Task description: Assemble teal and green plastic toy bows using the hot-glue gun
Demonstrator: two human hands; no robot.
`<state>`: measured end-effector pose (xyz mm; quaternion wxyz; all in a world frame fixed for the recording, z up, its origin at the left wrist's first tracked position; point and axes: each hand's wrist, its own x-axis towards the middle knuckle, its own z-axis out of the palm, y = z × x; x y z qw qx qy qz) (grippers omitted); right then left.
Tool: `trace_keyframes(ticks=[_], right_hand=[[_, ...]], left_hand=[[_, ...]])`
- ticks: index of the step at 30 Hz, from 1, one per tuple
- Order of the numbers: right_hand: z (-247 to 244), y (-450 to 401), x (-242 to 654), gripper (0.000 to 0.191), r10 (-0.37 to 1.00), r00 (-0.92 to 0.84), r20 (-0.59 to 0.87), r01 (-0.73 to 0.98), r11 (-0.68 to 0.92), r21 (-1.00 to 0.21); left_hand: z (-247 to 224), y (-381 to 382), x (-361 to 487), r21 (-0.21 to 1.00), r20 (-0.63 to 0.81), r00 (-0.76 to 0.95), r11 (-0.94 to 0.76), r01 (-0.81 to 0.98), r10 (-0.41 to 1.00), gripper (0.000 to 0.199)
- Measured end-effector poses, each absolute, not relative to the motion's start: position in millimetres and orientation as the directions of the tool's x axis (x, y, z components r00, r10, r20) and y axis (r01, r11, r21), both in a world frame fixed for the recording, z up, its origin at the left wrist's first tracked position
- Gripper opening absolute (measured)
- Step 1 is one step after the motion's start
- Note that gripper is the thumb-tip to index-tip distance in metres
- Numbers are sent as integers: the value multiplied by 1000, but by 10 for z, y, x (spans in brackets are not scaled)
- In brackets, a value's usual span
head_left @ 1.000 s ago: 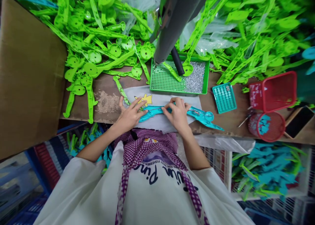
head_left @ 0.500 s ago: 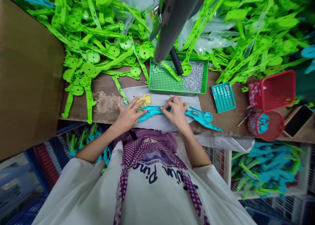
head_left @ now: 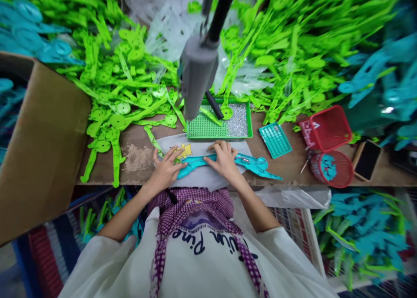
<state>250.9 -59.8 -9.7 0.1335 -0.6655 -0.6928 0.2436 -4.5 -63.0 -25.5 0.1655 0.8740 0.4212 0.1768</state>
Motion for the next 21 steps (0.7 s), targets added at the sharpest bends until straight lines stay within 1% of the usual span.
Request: trace_keyframes(ticks=[1,3,5,7,8,9,11,13,14,16,18,19,21], right_hand=[[-37,-559,2528,28,992,-75,-106,821,2,-571],[119,-426,2527,27,999,-26,22,716,34,-698],[286,-230,2491,24,973,126,194,587,85,-805],[410,-25,2469,24,905,282,319,484,153,-862],[444,57,2482,24,884,316,345,453,179,-873],[458,117,2517,24,884,310,350,439,193,-878],[434,179,2659,24,915,247,320,445,186,-876],[371,236,2875,24,928,219,300,500,157,-851],[334,297,2992,24,922,222,317,550,150,-822],[245,512,3199,24,917,205,343,683,117,-721],[133,800,3334,26,919,216,329,815,15,-579],[74,941,3374,31,928,213,306,857,-27,-515],[-29,1164,3415,37,944,207,258,899,-80,-431]], left_hand=[[-271,-625,-54,431,190,582,-600,674,790,30],[-310,-614,-70,414,215,577,-609,677,788,34],[-353,-596,-81,398,225,579,-616,680,784,37],[-386,-575,-86,384,239,577,-622,683,781,39],[-395,-567,-84,380,249,574,-623,683,780,39],[-400,-563,-80,380,256,572,-625,682,780,39],[-395,-569,-61,388,259,571,-625,678,779,38],[-374,-589,-36,410,248,571,-619,669,782,38],[-358,-599,-29,428,244,568,-612,665,786,37],[-312,-617,-46,493,236,500,-546,677,833,36],[-249,-646,-121,570,260,348,-434,698,901,32],[-216,-669,-180,608,281,245,-370,702,928,31],[-165,-737,-323,671,324,7,-235,703,946,28]])
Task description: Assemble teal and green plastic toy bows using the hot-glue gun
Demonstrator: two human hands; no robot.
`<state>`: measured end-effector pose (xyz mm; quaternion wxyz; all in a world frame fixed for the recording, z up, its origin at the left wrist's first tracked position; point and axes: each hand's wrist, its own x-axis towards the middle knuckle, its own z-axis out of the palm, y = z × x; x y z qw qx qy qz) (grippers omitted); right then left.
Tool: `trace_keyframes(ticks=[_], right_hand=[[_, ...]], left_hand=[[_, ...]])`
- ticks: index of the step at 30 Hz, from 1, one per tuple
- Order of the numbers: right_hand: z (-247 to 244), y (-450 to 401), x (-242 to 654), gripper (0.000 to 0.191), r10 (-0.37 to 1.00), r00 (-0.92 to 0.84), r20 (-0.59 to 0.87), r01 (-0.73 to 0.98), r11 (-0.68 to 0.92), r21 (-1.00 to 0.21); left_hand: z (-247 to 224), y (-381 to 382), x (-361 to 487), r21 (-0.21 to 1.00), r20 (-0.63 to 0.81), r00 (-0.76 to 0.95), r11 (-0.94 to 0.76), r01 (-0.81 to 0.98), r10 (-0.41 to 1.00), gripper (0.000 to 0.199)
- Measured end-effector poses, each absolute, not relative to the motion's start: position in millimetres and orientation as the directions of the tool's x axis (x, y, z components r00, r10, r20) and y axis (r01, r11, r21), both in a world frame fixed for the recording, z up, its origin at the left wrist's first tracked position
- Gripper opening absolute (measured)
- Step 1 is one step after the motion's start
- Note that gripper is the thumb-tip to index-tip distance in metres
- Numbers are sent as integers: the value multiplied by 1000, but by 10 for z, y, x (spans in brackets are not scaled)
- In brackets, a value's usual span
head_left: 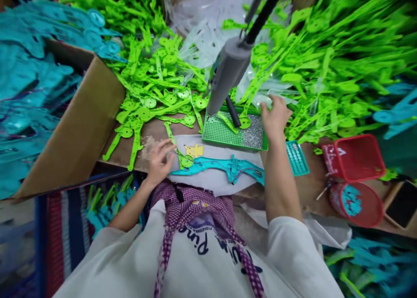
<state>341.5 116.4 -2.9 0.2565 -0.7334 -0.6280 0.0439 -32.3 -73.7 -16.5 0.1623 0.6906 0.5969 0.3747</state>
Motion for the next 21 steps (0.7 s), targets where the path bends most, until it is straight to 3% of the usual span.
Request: trace_keyframes(ticks=[4,11,16,18,21], right_hand=[[-107,1356,3430,37,958,192,213,910,-92,-405],[88,1419,3400,35,957,278,81,806,-186,-562],[235,1209,3462,32,912,343,224,896,-246,-370],[257,999,3508,32,890,378,255,887,-270,-375],[257,567,3476,31,837,455,304,832,-279,-480]], left_hand=[[-200,-910,-554,734,325,-337,-11,679,884,22],[-307,-887,-468,803,244,-318,-7,596,916,19],[-247,-755,-489,839,232,-386,16,543,893,18],[-261,-737,-564,856,206,-418,43,514,885,18],[-312,-643,-673,894,156,-462,74,441,873,19]])
